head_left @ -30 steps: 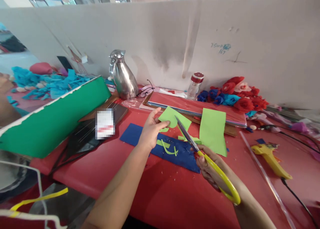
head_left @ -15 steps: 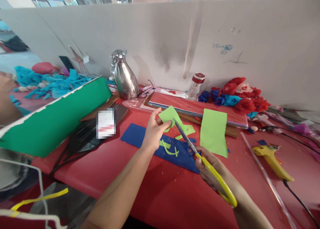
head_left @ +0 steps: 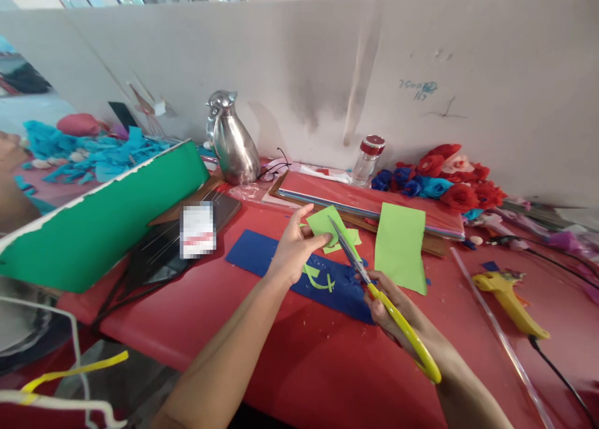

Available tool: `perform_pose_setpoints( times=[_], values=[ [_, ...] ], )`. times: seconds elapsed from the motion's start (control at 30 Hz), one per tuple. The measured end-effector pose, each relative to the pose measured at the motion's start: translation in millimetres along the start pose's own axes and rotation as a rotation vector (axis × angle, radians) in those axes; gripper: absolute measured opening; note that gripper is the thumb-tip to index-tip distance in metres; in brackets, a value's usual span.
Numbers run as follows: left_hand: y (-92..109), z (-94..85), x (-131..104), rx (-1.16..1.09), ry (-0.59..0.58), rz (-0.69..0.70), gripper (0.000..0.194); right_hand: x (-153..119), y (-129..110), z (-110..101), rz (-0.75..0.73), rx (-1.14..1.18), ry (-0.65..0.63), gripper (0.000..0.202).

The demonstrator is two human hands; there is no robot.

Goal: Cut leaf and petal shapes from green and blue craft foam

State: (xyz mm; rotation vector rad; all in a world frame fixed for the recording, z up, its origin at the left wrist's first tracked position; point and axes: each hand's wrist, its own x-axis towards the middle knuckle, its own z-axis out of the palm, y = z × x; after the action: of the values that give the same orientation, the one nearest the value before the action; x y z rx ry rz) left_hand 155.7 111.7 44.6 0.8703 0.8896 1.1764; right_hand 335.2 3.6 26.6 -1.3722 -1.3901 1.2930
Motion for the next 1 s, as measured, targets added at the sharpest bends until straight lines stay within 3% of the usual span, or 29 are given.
perform_pose_setpoints(
  times=[0.33,0.6,0.87,1.0],
  values=[
    [4.6,1.4,-0.4,-0.005,0.012,-0.027,0.077,3.7,9.5,1.4,0.049,0.116,-0.018,0.05],
    [4.7,-0.2,0.5,-0.001,0.017,-0.039,0.077,0.3,-9.2,7.7,0.208,0.121,0.01,0.057],
    [2.2,3.3,-3.2,0.003,-0.027,-0.065,0.078,0.2,-1.8,6.6,0.067,0.066,0.052,0.05],
    [0.0,6.3,-5.6,0.018,-0.053,-0.082,0.078,0.3,-0.3,6.2,0.067,0.103,0.087,0.048]
  ],
)
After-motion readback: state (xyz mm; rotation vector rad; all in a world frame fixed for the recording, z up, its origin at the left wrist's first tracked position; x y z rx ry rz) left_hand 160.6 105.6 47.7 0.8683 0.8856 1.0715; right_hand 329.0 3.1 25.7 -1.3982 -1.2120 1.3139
